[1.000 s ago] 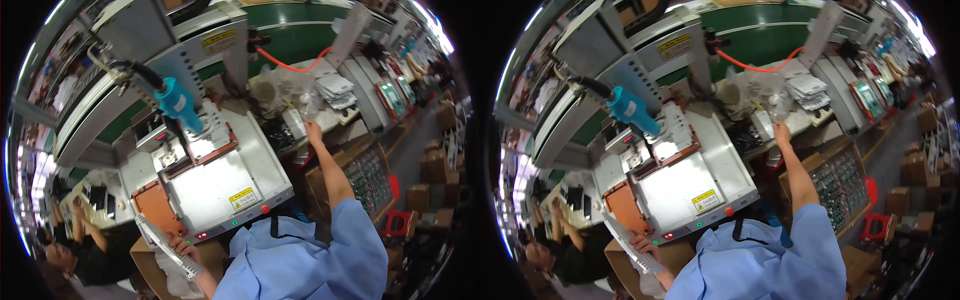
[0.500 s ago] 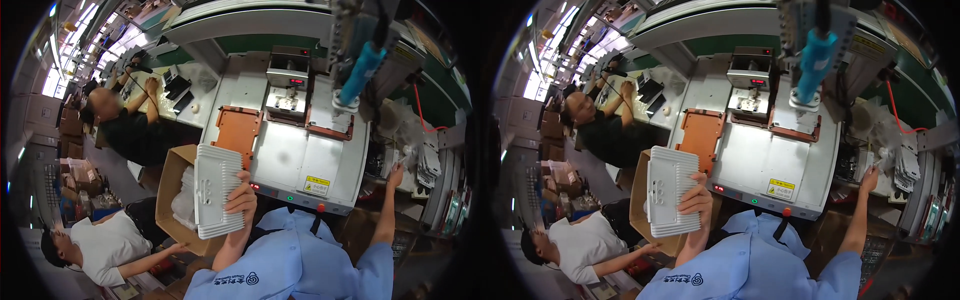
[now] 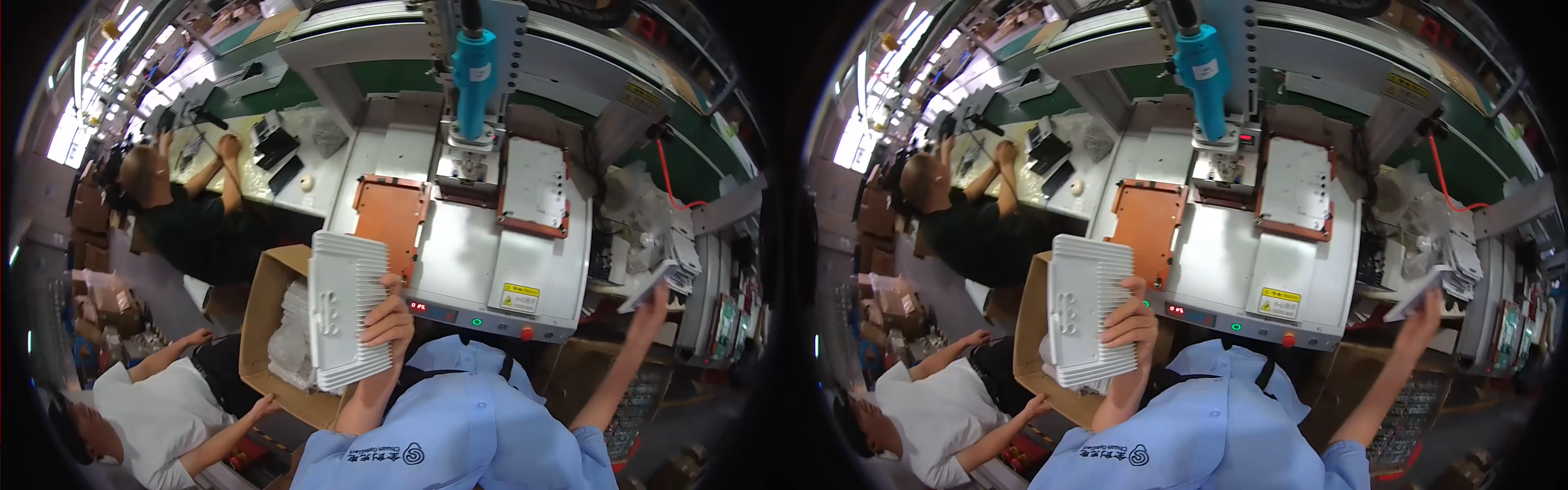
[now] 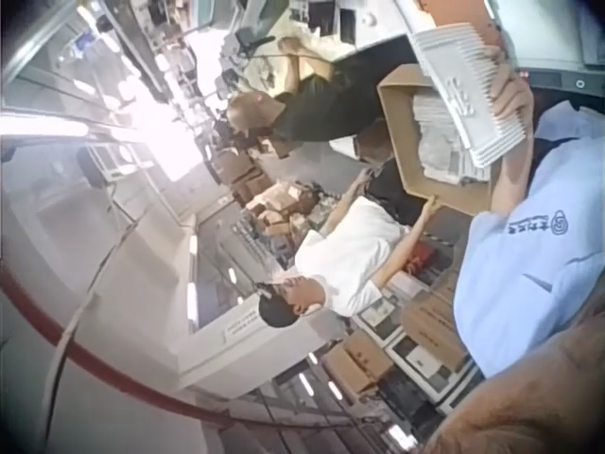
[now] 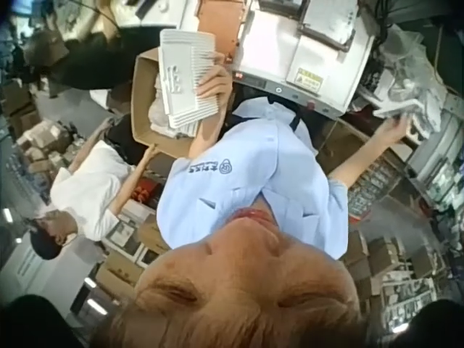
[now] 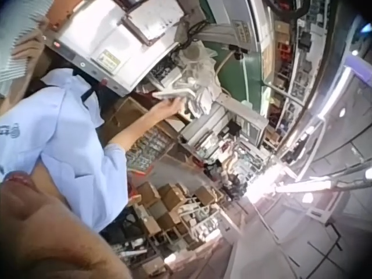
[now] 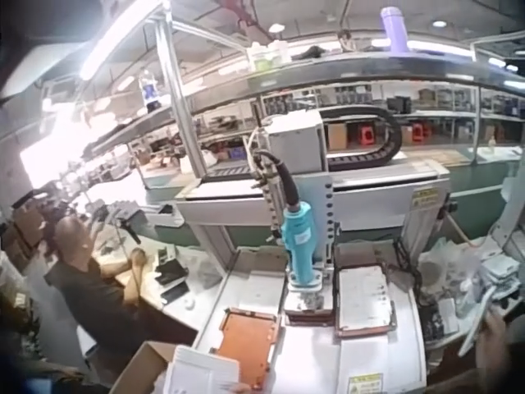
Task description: The recorder is assembling white plastic housings, fitting internal components, and using a machine jig to secure them before placing finished parts into a shipping box.
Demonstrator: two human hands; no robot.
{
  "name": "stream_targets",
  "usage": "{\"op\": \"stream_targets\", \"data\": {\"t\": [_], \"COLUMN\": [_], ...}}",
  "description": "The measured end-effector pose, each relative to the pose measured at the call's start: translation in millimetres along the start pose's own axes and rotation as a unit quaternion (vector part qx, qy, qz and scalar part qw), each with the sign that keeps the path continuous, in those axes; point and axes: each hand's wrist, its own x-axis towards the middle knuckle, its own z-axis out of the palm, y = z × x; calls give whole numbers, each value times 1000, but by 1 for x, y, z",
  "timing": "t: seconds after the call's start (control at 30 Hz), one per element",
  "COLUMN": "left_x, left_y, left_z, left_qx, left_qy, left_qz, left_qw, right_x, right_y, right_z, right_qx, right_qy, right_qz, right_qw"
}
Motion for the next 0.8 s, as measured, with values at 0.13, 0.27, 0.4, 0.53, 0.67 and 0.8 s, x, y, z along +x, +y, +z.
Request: {"op": "stream_targets", "data": {"t": [0.13, 0.27, 0.4, 0.53, 0.67, 0.8], "left_x": [-14, -37, -45, -43, -36, -30], "left_y": [8, 7, 13, 7, 3, -13], "left_z": [10, 32, 29, 19, 10, 0], "left_qx": [28, 72, 142, 168, 185, 202], "left_qy": [-24, -10, 21, 47, 54, 58], "left_qz": [20, 56, 70, 72, 42, 33], "left_qw": [999, 996, 987, 982, 980, 977], "right_x": [-67, -64, -20, 40, 99, 139], "right_y": [9, 27, 15, 45, 63, 87], "right_z": [74, 82, 39, -2, 12, 43], "right_qx": [42, -36, -249, -452, -578, -680], "right_qy": [-111, -208, -199, -245, -314, -365], "right_qz": [135, 100, 37, 22, 25, 24], "right_qw": [984, 972, 947, 857, 753, 635]}}
